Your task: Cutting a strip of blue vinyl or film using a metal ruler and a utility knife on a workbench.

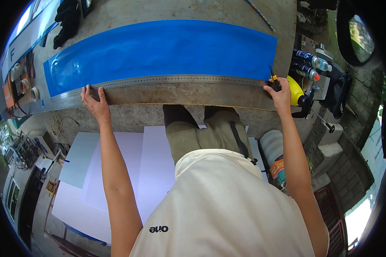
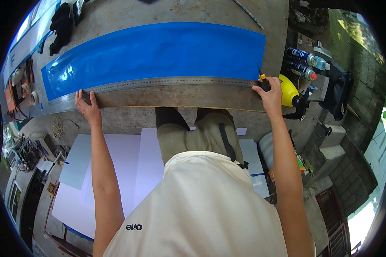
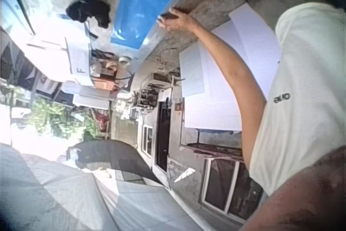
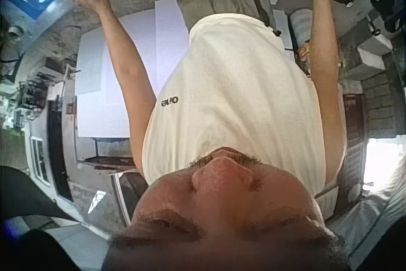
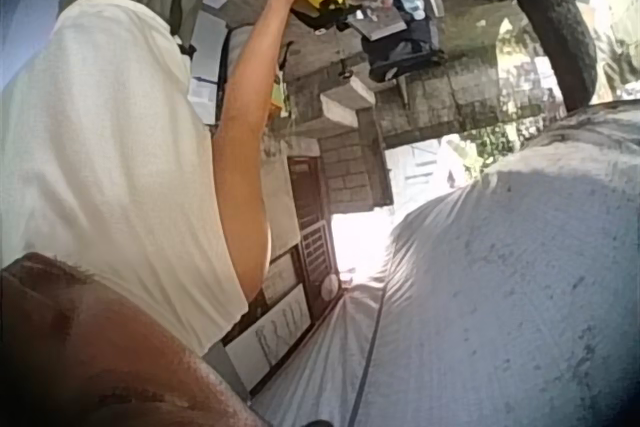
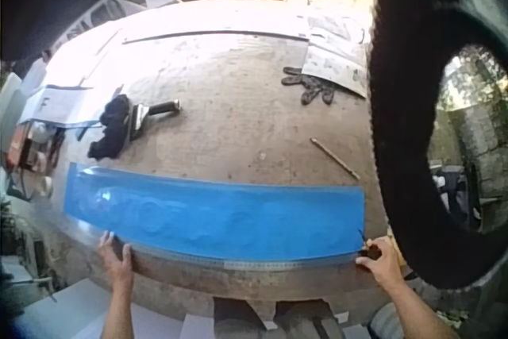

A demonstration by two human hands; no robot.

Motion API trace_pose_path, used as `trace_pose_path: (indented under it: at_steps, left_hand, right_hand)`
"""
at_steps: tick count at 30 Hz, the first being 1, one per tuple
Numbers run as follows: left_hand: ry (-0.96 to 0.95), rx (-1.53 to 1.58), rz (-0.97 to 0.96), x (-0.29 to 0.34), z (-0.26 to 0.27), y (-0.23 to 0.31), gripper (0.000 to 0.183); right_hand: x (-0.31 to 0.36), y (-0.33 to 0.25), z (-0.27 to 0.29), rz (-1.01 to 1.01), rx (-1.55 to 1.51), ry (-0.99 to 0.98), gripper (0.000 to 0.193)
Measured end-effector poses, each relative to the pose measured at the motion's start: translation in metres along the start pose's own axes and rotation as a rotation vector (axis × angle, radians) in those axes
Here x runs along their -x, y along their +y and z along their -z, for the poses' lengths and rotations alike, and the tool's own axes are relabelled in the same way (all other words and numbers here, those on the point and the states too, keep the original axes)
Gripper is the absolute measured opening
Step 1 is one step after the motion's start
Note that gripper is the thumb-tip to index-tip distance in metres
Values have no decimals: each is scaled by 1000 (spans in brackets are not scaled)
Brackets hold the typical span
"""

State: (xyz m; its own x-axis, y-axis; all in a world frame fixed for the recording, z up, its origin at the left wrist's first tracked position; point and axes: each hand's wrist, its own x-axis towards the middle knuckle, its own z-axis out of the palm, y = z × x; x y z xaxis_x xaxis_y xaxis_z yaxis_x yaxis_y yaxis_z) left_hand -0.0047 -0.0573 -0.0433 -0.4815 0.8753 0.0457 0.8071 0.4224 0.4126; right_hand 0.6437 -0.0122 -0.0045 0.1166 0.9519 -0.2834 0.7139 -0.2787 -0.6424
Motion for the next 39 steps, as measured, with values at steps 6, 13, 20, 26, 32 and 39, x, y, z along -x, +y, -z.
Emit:
trace_pose_path:
  at_steps: [6,13,20,26,32,39]
  left_hand:
    - [-2,0,6,1,0,2,69]
    - [16,-19,-13,-1,0,-6,69]
    - [52,-30,2,3,-5,0,65]
    - [59,-29,31,6,-12,3,67]
    - [72,-67,25,6,-12,-1,70]
    - [69,-80,23,7,-16,-1,69]
  right_hand:
    - [1,-3,2,-24,40,-15,39]
    - [-1,-8,0,-59,3,-1,39]
    - [-6,-47,-8,130,144,-9,36]
    - [-6,-27,-9,214,153,-82,43]
    - [-4,-15,-6,203,133,-120,42]
    - [-7,-4,-2,163,108,-136,41]
